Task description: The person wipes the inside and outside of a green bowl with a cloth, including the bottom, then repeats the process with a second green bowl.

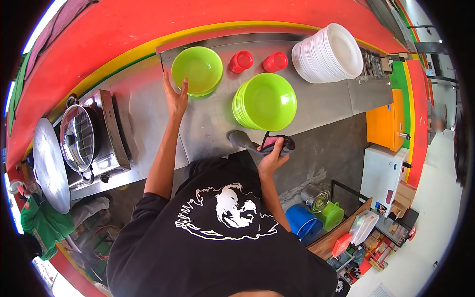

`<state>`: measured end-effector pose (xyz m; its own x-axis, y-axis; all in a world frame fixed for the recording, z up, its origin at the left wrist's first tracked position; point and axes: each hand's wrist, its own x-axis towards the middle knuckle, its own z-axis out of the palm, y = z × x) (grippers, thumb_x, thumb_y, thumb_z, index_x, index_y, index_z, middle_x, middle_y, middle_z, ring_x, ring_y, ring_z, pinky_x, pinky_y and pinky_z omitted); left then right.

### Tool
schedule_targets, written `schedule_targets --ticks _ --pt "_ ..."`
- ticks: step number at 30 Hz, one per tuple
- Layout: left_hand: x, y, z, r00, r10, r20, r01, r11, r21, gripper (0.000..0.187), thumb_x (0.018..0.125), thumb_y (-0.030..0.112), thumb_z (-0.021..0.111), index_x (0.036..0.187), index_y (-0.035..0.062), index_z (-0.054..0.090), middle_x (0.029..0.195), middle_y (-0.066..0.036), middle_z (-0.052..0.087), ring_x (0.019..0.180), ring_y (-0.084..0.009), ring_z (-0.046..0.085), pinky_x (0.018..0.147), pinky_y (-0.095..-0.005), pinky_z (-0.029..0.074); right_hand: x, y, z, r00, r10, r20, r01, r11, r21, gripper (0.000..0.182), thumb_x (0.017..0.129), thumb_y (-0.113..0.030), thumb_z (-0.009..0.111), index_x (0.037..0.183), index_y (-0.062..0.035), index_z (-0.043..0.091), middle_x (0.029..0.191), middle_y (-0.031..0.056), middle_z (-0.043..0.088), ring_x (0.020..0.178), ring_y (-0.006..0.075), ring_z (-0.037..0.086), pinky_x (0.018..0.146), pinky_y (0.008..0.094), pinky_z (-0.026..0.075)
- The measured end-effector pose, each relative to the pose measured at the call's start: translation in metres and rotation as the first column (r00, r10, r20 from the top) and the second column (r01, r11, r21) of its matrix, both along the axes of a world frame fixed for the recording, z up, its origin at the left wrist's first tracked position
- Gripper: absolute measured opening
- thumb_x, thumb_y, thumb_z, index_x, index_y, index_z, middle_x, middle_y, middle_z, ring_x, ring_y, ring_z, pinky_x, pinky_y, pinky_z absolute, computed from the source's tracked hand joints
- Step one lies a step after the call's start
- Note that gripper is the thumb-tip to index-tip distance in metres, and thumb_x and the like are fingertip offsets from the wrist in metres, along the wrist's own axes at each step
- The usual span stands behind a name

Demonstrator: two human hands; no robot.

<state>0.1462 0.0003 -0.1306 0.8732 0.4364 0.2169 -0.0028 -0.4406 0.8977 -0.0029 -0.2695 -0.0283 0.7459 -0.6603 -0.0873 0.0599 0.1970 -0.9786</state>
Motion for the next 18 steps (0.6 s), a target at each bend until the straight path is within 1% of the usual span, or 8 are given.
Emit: schedule_targets --ticks 3,6,7,10,12,13,16,18 --pt "0.012 0.017 -0.022 0.999 -0.047 -0.004 0.047 0.991 -0.123 0.076 0.094 0.028 0.068 0.151 -0.0034 0.028 0.155 -0.023 0.035 0.145 -0.0338 0.032 0.117 -0.0409 0.027 -0.007 0.014 -0.004 0.972 0.235 -0.01 -0.235 0.969 -0.071 0.022 0.1 -0.018 0.059 0.09 0.0005 0.055 0.072 0.0065 0.059 0.051 0.0137 0.055 0.049 0.0312 0.053" --pt "0.025 0.035 -0.051 0.988 -0.147 0.051 0.154 0.964 -0.216 0.078 0.092 0.024 0.07 0.152 -0.0024 0.027 0.154 -0.022 0.036 0.145 -0.0316 0.033 0.117 -0.0396 0.028 0.001 0.047 0.007 0.863 0.49 -0.122 -0.504 0.854 -0.131 0.02 0.1 -0.016 0.059 0.088 0.0007 0.056 0.074 0.0057 0.06 0.057 0.0119 0.057 0.054 0.0287 0.052" --pt "0.024 0.036 -0.05 0.984 -0.174 0.048 0.18 0.954 -0.241 0.079 0.092 0.023 0.07 0.152 -0.0018 0.027 0.154 -0.022 0.037 0.145 -0.0308 0.033 0.117 -0.0393 0.028 0.008 0.063 0.011 0.804 0.587 -0.094 -0.593 0.803 -0.059 0.02 0.1 -0.016 0.058 0.087 -0.0002 0.057 0.075 0.0041 0.06 0.064 0.0091 0.054 0.06 0.0243 0.048" --pt "0.023 0.04 -0.04 0.966 -0.257 0.031 0.256 0.927 -0.275 0.079 0.09 0.019 0.071 0.153 0.0008 0.027 0.153 -0.021 0.039 0.144 -0.0298 0.035 0.117 -0.0393 0.028 0.03 0.087 -0.023 0.813 0.562 -0.151 -0.581 0.766 -0.277 0.021 0.1 -0.018 0.058 0.088 -0.001 0.057 0.079 0.0024 0.059 0.072 0.0075 0.051 0.065 0.0257 0.045" --pt "0.024 0.043 -0.035 0.952 -0.302 0.045 0.301 0.909 -0.289 0.08 0.089 0.017 0.072 0.153 0.0021 0.028 0.152 -0.02 0.041 0.143 -0.0295 0.036 0.116 -0.0394 0.028 0.049 0.104 -0.042 0.868 0.472 -0.153 -0.484 0.873 -0.051 0.022 0.1 -0.021 0.057 0.092 -0.0002 0.059 0.083 0.0011 0.058 0.076 0.0079 0.047 0.068 0.0274 0.042" --pt "0.026 0.045 -0.037 0.945 -0.319 0.066 0.324 0.899 -0.296 0.08 0.088 0.016 0.072 0.153 0.0026 0.028 0.152 -0.02 0.041 0.143 -0.0294 0.036 0.116 -0.0394 0.029 0.062 0.118 -0.047 0.929 0.35 -0.119 -0.348 0.937 0.043 0.024 0.1 -0.023 0.059 0.097 0.0008 0.061 0.086 0.001 0.057 0.08 0.0093 0.048 0.072 0.0295 0.043" --pt "0.031 0.05 -0.038 0.927 -0.362 0.097 0.374 0.876 -0.304 0.081 0.086 0.012 0.073 0.153 0.0033 0.029 0.152 -0.019 0.042 0.142 -0.0294 0.037 0.116 -0.0396 0.029 0.101 0.137 -0.077 0.986 0.13 -0.106 -0.126 0.991 0.04 0.029 0.1 -0.026 0.057 0.106 0.0025 0.062 0.09 0.0036 0.06 0.084 0.0124 0.051 0.076 0.0296 0.043" --pt "0.032 0.053 -0.04 0.917 -0.386 0.104 0.398 0.859 -0.322 0.081 0.085 0.01 0.073 0.153 0.0037 0.03 0.152 -0.019 0.041 0.143 -0.0296 0.037 0.116 -0.0398 0.029 0.116 0.133 -0.082 0.932 0.293 -0.215 -0.301 0.954 -0.006 0.033 0.101 -0.026 0.055 0.112 0.004 0.061 0.096 0.0063 0.063 0.088 0.0146 0.054 0.081 0.0307 0.044"
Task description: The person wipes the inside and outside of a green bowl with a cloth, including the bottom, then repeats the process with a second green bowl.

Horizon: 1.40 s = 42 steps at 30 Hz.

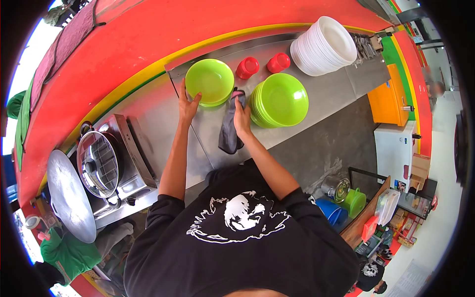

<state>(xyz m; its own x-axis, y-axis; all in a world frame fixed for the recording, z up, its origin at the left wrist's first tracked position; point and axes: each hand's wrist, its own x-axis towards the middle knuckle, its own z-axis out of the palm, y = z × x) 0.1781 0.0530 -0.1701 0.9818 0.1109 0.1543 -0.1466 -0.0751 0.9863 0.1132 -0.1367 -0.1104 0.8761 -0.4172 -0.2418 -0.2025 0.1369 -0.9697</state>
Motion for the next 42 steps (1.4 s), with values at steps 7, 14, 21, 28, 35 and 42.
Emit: schedule_targets --ticks 7,14,21,28,35,42 --pt "0.0 0.003 0.015 0.999 -0.032 -0.024 0.034 0.996 0.078 0.084 0.083 0.006 0.071 0.155 0.0071 0.028 0.158 -0.02 0.031 0.149 -0.0323 0.024 0.12 -0.0411 0.02 0.028 0.002 -0.007 0.99 0.139 0.032 -0.14 0.99 0.013 0.037 0.101 -0.027 0.054 0.123 0.0022 0.06 0.112 0.0082 0.066 0.101 0.0165 0.057 0.09 0.0321 0.043" --pt "-0.015 -0.006 0.042 0.998 -0.049 0.035 0.047 0.997 0.054 0.08 0.087 0.003 0.065 0.156 0.0088 0.025 0.161 -0.021 0.024 0.152 -0.0346 0.013 0.122 -0.0442 0.009 0.019 0.009 0.009 0.998 0.064 0.026 -0.065 0.995 0.076 0.035 0.102 -0.025 0.055 0.123 0.002 0.059 0.11 0.0054 0.065 0.1 0.0131 0.056 0.088 0.0292 0.043" --pt "-0.057 -0.018 0.138 0.995 -0.095 0.036 0.101 0.91 -0.403 0.072 0.094 0.002 0.06 0.156 0.0101 0.024 0.149 -0.012 0.042 0.138 -0.0278 0.04 0.113 -0.0397 0.033 -0.026 0.007 0.076 0.985 0.126 0.12 -0.143 0.98 0.14 0.033 0.103 -0.029 0.054 0.117 -0.0002 0.063 0.106 0.0002 0.063 0.096 0.0088 0.053 0.085 0.0276 0.042" --pt "-0.087 0.003 0.116 0.918 -0.175 -0.356 -0.15 0.677 -0.72 0.048 0.106 0.031 0.045 0.147 0.0072 0.038 0.136 -0.011 0.053 0.123 -0.0211 0.054 0.102 -0.0362 0.046 -0.083 -0.04 0.083 0.889 0.452 -0.068 -0.405 0.71 -0.577 0.053 0.102 -0.043 0.051 0.129 0.0024 0.053 0.119 0.0193 0.061 0.109 0.0294 0.057 0.096 0.0374 0.043" --pt "-0.108 -0.005 0.12 0.913 -0.136 -0.384 -0.109 0.826 -0.553 0.048 0.107 0.035 0.042 0.144 0.0045 0.043 0.131 -0.01 0.057 0.116 -0.0198 0.058 0.097 -0.0334 0.048 -0.113 -0.101 0.131 0.707 0.635 -0.313 -0.672 0.741 -0.015 0.051 0.106 -0.035 0.044 0.142 0.0009 0.04 0.142 0.0159 0.051 0.127 0.0314 0.053 0.107 0.0459 0.04" --pt "-0.115 -0.037 0.145 0.957 -0.112 -0.267 -0.004 0.916 -0.401 0.046 0.107 0.034 0.04 0.141 0.0028 0.046 0.127 -0.011 0.059 0.114 -0.0188 0.059 0.095 -0.0316 0.048 -0.122 -0.125 0.155 0.922 0.186 0.339 -0.387 0.433 0.814 0.064 0.105 -0.049 0.034 0.151 -0.0051 0.034 0.153 0.0126 0.042 0.141 0.0313 0.04 0.118 0.0511 0.029"
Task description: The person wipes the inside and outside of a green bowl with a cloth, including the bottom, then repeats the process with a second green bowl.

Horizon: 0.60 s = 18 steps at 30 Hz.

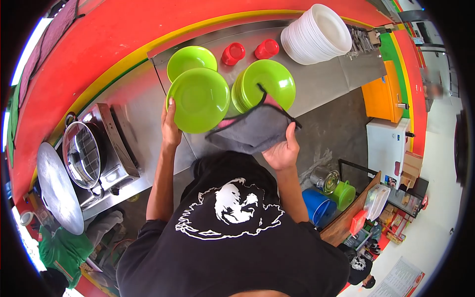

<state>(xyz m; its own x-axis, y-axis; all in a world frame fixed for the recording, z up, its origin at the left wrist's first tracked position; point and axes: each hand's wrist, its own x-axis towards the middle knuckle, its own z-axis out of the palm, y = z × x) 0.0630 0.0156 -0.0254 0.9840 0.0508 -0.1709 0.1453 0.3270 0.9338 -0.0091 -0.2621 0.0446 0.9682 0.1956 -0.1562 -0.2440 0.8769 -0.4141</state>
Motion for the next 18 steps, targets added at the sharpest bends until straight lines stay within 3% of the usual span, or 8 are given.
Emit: schedule_targets --ticks 6,9,10,11,13,15,17,18 --pt "-0.024 -0.036 0.021 0.993 0.021 -0.113 -0.032 0.995 -0.096 0.049 0.106 0.037 0.04 0.137 0.0005 0.05 0.123 -0.011 0.062 0.111 -0.0182 0.059 0.094 -0.0304 0.047 -0.008 0.004 0.015 0.988 -0.09 -0.125 0.11 0.981 0.16 0.067 0.105 -0.052 0.03 0.153 -0.0053 0.031 0.157 0.0114 0.035 0.145 0.0305 0.033 0.118 0.0534 0.027" --pt "-0.041 -0.047 0.03 0.986 0.008 -0.165 -0.019 0.997 -0.07 0.05 0.105 0.039 0.042 0.136 0.0004 0.051 0.122 -0.011 0.062 0.109 -0.0183 0.06 0.093 -0.0306 0.048 -0.017 0.008 0.014 0.992 -0.085 0.095 0.067 0.983 0.172 0.067 0.105 -0.052 0.031 0.151 -0.0042 0.033 0.156 0.0135 0.036 0.144 0.0307 0.035 0.118 0.0494 0.028" --pt "-0.048 -0.053 0.033 0.983 0.033 -0.181 -0.039 0.999 -0.03 0.051 0.105 0.041 0.042 0.135 0.0005 0.052 0.121 -0.011 0.063 0.108 -0.0184 0.061 0.093 -0.0306 0.048 -0.023 0.009 0.002 0.986 0.015 0.166 0.017 0.981 -0.191 0.069 0.104 -0.054 0.032 0.151 -0.003 0.033 0.156 0.0151 0.036 0.144 0.0306 0.035 0.118 0.0479 0.028" --pt "-0.054 -0.059 0.036 0.979 0.058 -0.197 -0.057 0.998 0.01 0.052 0.105 0.042 0.042 0.135 0.0005 0.052 0.12 -0.011 0.063 0.107 -0.0185 0.061 0.092 -0.0305 0.049 -0.033 0.012 -0.021 0.972 0.132 0.196 -0.008 0.848 -0.53 0.071 0.104 -0.055 0.032 0.15 -0.0017 0.034 0.155 0.0166 0.036 0.144 0.0306 0.035 0.119 0.0465 0.027" --pt "-0.07 -0.074 0.038 0.978 0.128 -0.164 -0.115 0.99 0.083 0.055 0.105 0.046 0.042 0.134 0.0006 0.054 0.119 -0.011 0.064 0.106 -0.0182 0.062 0.091 -0.0303 0.049 -0.037 0.02 -0.023 0.881 0.43 0.198 -0.042 0.488 -0.872 0.077 0.102 -0.059 0.033 0.148 0.0026 0.034 0.154 0.0234 0.035 0.145 0.0344 0.032 0.118 0.0468 0.027" --pt "-0.08 -0.098 0.065 0.967 0.178 -0.182 -0.164 0.983 0.087 0.058 0.105 0.052 0.042 0.125 0.0007 0.059 0.103 -0.005 0.065 0.09 -0.0118 0.06 0.077 -0.026 0.048 -0.028 0.032 -0.02 0.689 0.686 0.236 0.092 0.241 -0.966 0.086 0.099 -0.064 0.034 0.146 0.0067 0.034 0.153 0.0308 0.031 0.146 0.0412 0.026 0.118 0.0494 0.026" --pt "-0.09 -0.094 0.057 0.97 0.143 -0.199 -0.093 0.967 0.239 0.055 0.105 0.051 0.042 0.118 0.0014 0.061 0.091 -0.001 0.061 0.079 -0.0082 0.054 0.068 -0.0242 0.043 -0.033 0.039 -0.038 0.458 0.851 0.256 0.405 0.057 -0.913 0.093 0.095 -0.069 0.037 0.145 0.0087 0.033 0.152 0.0352 0.027 0.146 0.047 0.02 0.12 0.0511 0.022" --pt "-0.095 -0.095 0.058 0.969 0.129 -0.212 -0.058 0.949 0.311 0.053 0.105 0.051 0.042 0.115 0.0018 0.062 0.086 0.001 0.059 0.074 -0.0065 0.051 0.064 -0.0234 0.041 -0.035 0.037 -0.041 0.455 0.847 0.274 0.36 0.107 -0.927 0.096 0.094 -0.071 0.037 0.146 0.0089 0.033 0.152 0.0359 0.026 0.146 0.0486 0.016 0.12 0.0513 0.02"
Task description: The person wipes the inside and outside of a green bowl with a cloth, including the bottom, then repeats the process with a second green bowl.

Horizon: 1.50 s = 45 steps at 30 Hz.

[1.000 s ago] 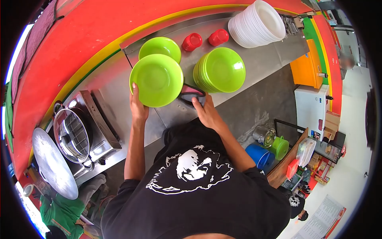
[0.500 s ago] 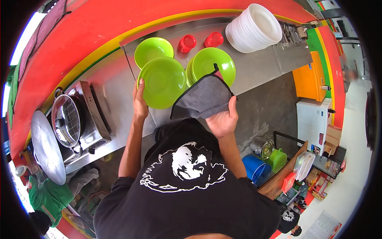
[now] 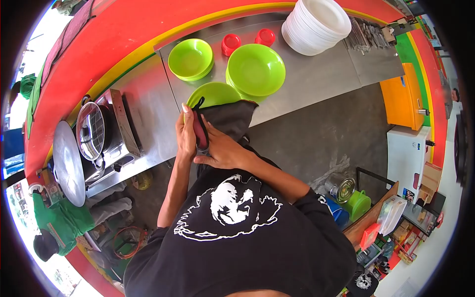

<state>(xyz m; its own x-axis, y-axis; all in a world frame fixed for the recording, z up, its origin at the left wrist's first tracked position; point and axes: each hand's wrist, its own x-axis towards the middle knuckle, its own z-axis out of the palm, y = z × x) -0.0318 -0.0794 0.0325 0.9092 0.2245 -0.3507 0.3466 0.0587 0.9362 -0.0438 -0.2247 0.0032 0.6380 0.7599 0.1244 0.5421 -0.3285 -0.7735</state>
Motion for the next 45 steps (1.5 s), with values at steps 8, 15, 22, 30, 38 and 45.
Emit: schedule_targets --ticks 8,15,22,30,38,45 --pt "-0.037 -0.01 -0.003 0.996 -0.016 0.085 0.003 0.988 0.156 0.058 0.104 0.053 0.041 0.108 -0.0003 0.064 0.082 0.003 0.056 0.072 -0.0053 0.047 0.061 -0.0231 0.039 -0.009 -0.008 -0.005 0.993 -0.081 0.085 0.083 0.996 -0.017 0.112 0.083 -0.082 0.042 0.148 0.0086 0.031 0.155 0.0359 0.02 0.148 0.0502 0.005 0.121 0.0542 0.016" --pt "-0.049 -0.025 -0.002 0.956 0.147 0.255 -0.187 0.972 0.141 0.058 0.104 0.052 0.043 0.112 -0.002 0.064 0.08 0.003 0.057 0.072 -0.0068 0.046 0.062 -0.0245 0.038 -0.045 -0.024 0.007 0.95 -0.168 0.264 0.233 0.943 -0.237 0.109 0.08 -0.083 0.042 0.134 0.0108 0.051 0.153 0.0373 0.023 0.143 0.0503 0.027 0.117 0.0503 0.027" --pt "-0.047 -0.008 0.01 0.998 0.034 0.048 -0.042 0.984 0.173 0.059 0.104 0.052 0.044 0.12 -0.0014 0.065 0.087 0.0 0.061 0.081 -0.008 0.05 0.071 -0.0251 0.043 -0.03 -0.012 0.015 0.995 -0.024 -0.097 0.028 0.998 0.047 0.104 0.088 -0.08 0.034 0.143 0.0086 0.041 0.153 0.0366 0.025 0.143 0.0479 0.027 0.118 0.05 0.027" --pt "-0.032 0.029 0.019 0.955 0.117 0.272 -0.121 0.993 -0.001 0.059 0.103 0.051 0.045 0.117 -0.0027 0.064 0.1 -0.003 0.067 0.086 -0.0071 0.059 0.076 -0.0224 0.048 -0.02 0.014 0.021 0.925 -0.22 0.311 0.276 0.95 -0.148 0.104 0.089 -0.076 0.037 0.134 0.0169 0.045 0.15 0.0364 0.032 0.142 0.0462 0.031 0.118 0.0481 0.026" --pt "-0.023 0.062 0.023 0.962 0.019 0.273 -0.066 0.984 0.164 0.062 0.103 0.053 0.045 0.113 -0.0045 0.066 0.081 0.002 0.058 0.075 -0.0065 0.047 0.065 -0.0234 0.039 -0.037 0.062 0.042 0.996 -0.09 0.017 0.087 0.988 0.13 0.085 0.087 -0.062 0.061 0.137 0.0057 0.045 0.143 0.0336 0.041 0.137 0.0473 0.038 0.113 0.0488 0.035" --pt "-0.008 0.092 0.037 0.941 -0.115 0.318 0.079 0.989 0.122 0.063 0.103 0.052 0.046 0.115 -0.0065 0.065 0.08 0.002 0.056 0.073 -0.0069 0.045 0.063 -0.0231 0.038 -0.036 0.064 0.028 0.933 -0.156 0.324 0.197 0.975 -0.1 0.055 0.08 -0.027 0.069 0.125 0.0039 0.058 0.136 0.0247 0.054 0.139 0.0372 0.041 0.116 0.0452 0.034"
